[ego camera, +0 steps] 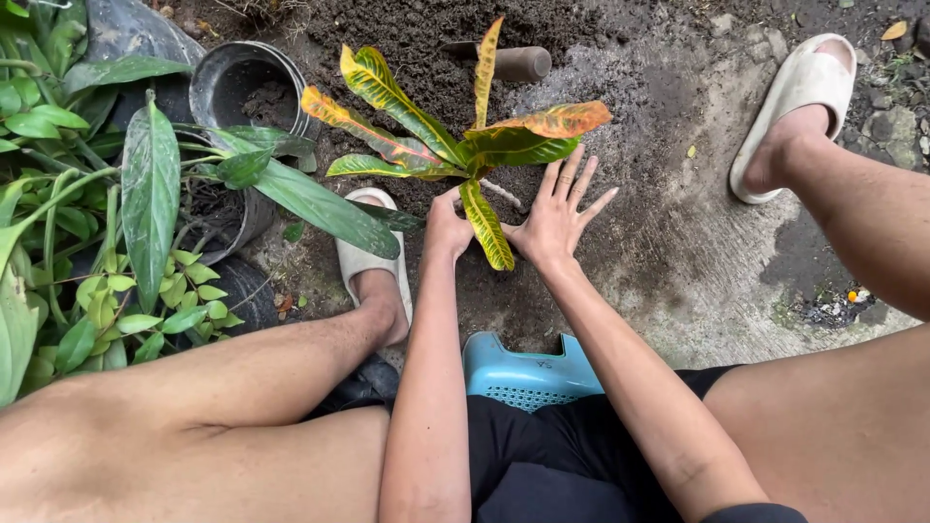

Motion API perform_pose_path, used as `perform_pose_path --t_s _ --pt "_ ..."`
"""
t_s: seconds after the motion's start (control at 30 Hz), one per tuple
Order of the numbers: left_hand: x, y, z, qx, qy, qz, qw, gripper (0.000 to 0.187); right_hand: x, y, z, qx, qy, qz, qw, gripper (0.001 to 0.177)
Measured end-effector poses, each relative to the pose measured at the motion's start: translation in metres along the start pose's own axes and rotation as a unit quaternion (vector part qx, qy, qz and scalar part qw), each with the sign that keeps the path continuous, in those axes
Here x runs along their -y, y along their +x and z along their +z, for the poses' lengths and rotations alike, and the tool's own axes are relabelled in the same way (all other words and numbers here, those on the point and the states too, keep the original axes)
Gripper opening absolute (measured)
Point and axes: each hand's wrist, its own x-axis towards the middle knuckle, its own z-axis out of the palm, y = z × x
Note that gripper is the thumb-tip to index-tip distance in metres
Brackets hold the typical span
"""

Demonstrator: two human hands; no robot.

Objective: A person is planting a small seedling into a plastic pot, using a hand trowel to add soil and their hands to firm it around the base of the plant.

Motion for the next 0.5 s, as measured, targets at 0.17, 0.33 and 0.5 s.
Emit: perform_pose_path --t_s 0.17,0.33,0.5 --pt "-0.018 -0.008 -0.003 0.008 -0.011 -0.010 1.000 0.046 0.001 0.006 -0.023 -0.006 -0.010 -0.020 1.000 0.145" --pt "-0.003 -0.007 0.000 0.012 -0.029 -0.014 0.999 0.044 -0.011 0.002 -0.047 0.052 0.011 -0.021 0.998 0.158" --pt "-0.009 -0.013 -0.004 0.009 -0.002 -0.016 1.000 0.047 -0.020 -0.006 -0.022 0.074 -0.037 -0.019 0.996 0.163"
